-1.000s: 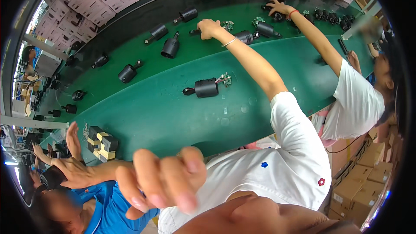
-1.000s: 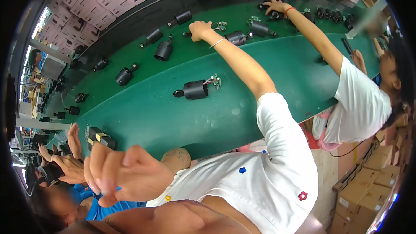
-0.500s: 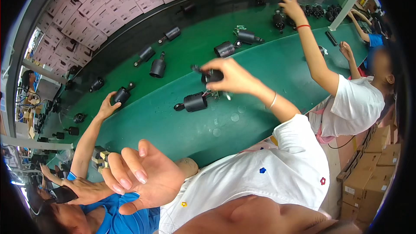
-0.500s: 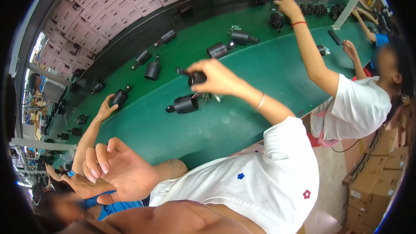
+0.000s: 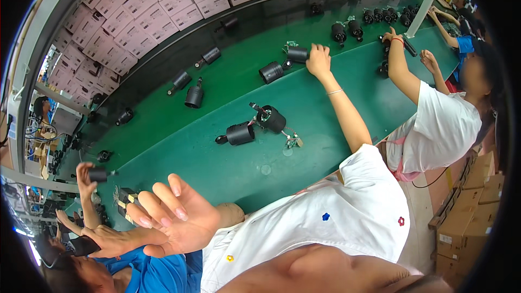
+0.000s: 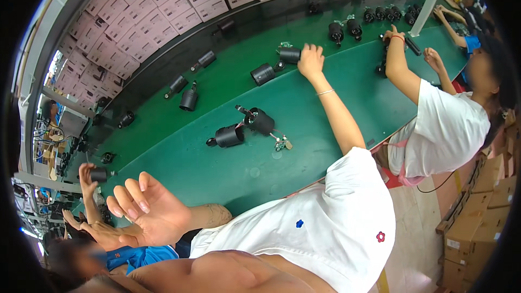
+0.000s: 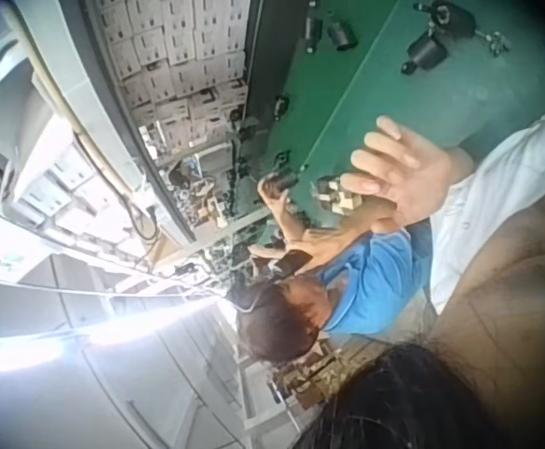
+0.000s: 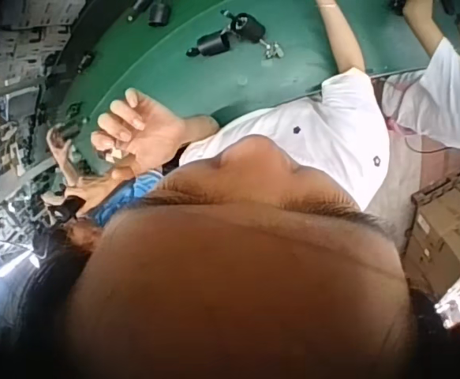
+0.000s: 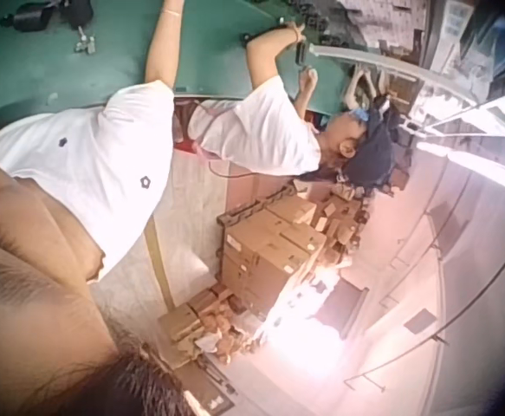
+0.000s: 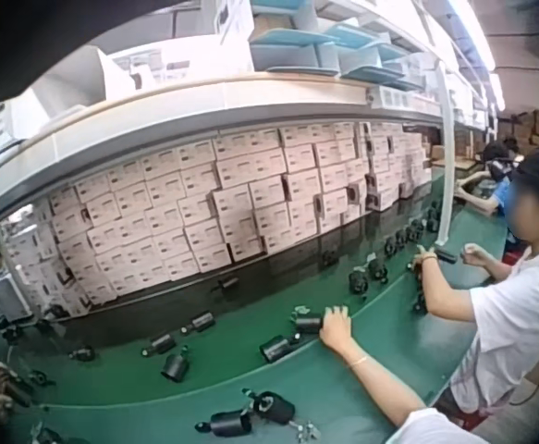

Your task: The person assembles electronic devices by picking up cylindrical housings and circuit board components from a conveyor belt, connecting the wiring, and inserting the circuit boards into the housings by hand.

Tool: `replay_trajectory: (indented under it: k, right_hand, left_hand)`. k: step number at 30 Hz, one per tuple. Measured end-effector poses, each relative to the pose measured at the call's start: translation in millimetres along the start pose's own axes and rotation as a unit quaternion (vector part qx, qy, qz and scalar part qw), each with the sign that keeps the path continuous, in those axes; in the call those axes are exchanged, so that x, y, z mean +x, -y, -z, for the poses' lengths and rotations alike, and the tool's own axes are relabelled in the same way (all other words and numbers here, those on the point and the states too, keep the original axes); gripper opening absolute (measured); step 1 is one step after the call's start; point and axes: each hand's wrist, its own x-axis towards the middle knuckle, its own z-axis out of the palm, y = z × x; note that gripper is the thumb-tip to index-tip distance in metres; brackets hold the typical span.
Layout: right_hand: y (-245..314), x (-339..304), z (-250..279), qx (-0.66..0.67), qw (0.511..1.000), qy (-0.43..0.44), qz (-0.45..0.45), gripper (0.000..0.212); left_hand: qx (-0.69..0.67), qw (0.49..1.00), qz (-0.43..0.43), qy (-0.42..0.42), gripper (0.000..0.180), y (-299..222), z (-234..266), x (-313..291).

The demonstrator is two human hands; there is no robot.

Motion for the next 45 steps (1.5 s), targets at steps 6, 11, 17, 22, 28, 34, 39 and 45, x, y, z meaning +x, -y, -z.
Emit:
replay_trajectory:
  k: [6, 11, 17, 22, 28, 34, 39, 45]
  right_hand:
    - [-13.6, -17.2, 14.2, 0.022, 0.994, 0.046, 0.101, 0.017]
    - [25.9, -58.6, 102.0, 0.364, 0.92, 0.13, -0.067, 0.02]
    - [65.0, -142.4, 180.1, 0.643, 0.733, 0.196, -0.104, 0.019]
    - [69.1, -213.2, 202.9, 0.547, 0.786, 0.286, 0.027, 0.019]
    - [44.0, -197.2, 186.1, 0.62, 0.676, 0.353, 0.186, 0.03]
    - [71.3, -165.0, 186.5, 0.684, 0.62, 0.383, -0.037, 0.026]
    - [63.4, -167.1, 184.7, 0.712, 0.56, 0.422, -0.033, 0.018]
    - [62.1, -166.4, 183.3, 0.729, 0.542, 0.417, -0.022, 0.007]
  left_hand:
    - [0.079, 0.996, 0.03, 0.013, 0.033, 9.8, 0.3, -9.1]
    - [0.262, 0.889, 0.369, 0.074, 0.034, 69.1, 36.6, -48.1]
    - [0.173, 0.806, 0.558, 0.094, 0.061, 100.0, 73.2, -106.7]
    - [0.057, 0.889, 0.441, -0.109, 0.071, 105.4, 53.2, -128.2]
    - [0.046, 0.874, 0.463, -0.141, 0.071, 94.7, 43.0, -126.5]
    - [-0.078, 0.853, 0.515, -0.031, 0.071, 93.8, 45.9, -132.3]
    - [-0.114, 0.835, 0.538, 0.009, 0.072, 89.9, 43.4, -132.7]
    - [-0.173, 0.81, 0.56, 0.008, 0.066, 84.3, 47.0, -129.6]
